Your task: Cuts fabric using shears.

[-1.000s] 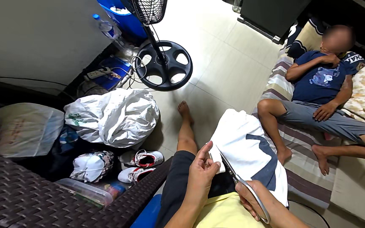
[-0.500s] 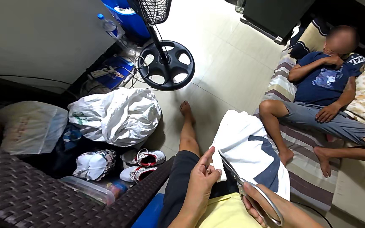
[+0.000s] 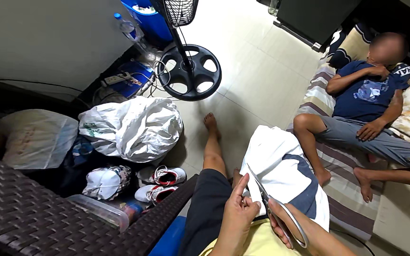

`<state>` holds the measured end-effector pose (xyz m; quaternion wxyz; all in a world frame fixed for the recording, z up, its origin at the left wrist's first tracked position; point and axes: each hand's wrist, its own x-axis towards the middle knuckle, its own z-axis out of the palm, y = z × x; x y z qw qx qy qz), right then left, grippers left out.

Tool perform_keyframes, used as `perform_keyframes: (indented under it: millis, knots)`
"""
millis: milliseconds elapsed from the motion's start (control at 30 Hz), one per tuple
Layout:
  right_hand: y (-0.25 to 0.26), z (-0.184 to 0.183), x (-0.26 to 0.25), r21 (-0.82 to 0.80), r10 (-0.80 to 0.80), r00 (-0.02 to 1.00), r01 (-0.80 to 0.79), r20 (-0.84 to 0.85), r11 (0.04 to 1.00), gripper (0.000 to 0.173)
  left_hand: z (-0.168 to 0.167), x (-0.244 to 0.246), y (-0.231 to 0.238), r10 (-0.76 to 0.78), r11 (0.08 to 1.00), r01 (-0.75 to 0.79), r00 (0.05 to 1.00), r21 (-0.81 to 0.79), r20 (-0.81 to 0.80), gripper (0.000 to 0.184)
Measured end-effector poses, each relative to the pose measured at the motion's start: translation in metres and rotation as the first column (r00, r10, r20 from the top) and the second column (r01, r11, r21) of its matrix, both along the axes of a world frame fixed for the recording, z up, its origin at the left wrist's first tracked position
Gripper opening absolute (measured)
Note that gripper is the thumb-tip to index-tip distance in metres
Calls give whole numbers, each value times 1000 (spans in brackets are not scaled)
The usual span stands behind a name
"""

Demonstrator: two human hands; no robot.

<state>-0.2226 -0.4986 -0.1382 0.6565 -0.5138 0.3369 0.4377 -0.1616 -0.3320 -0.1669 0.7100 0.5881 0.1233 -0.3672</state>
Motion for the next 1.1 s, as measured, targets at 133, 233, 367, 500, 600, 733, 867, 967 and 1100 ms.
perform_keyframes:
  millis: [133, 233, 367, 500, 600, 733, 867, 967, 1100]
  knots:
    - [0, -2, -1, -6, -3, 1000, 3, -18, 1000, 55, -9, 3, 3, -83, 994, 77, 994, -77, -70, 90]
    - [-1, -5, -3, 4, -11, 1000, 11, -5, 1000, 56, -14, 5, 3, -18, 998, 13, 997, -63, -75, 70]
    - [-1, -7, -6, 5, -12, 999, 12, 42, 1000, 56, -25, 14, -3, 103, 990, -105, 994, 90, 32, 24]
    - [1, -8, -6, -11, -5, 998, 6, 61, 1000, 54, -36, 26, -10, 158, 980, -165, 985, 113, 64, 6]
    - [0, -9, -6, -18, -4, 999, 5, 54, 1000, 54, -37, 27, -14, 160, 984, -165, 985, 71, 71, 13]
    - [-3, -12, -9, 7, 19, 997, -20, 76, 1000, 56, -32, 27, -14, 163, 985, -166, 985, 47, 56, 44]
    - [-4, -13, -8, 30, 44, 994, -47, 98, 998, 59, -32, 23, -14, 172, 981, -182, 977, 73, 125, 59]
    - [-1, -11, -3, 11, 53, 994, -54, 93, 998, 54, -31, 22, -13, 190, 976, -204, 969, 73, 159, 62]
    - [5, -10, 1, -16, 30, 993, -28, 111, 999, 48, -32, 22, -11, 206, 973, -220, 966, 73, 158, 64]
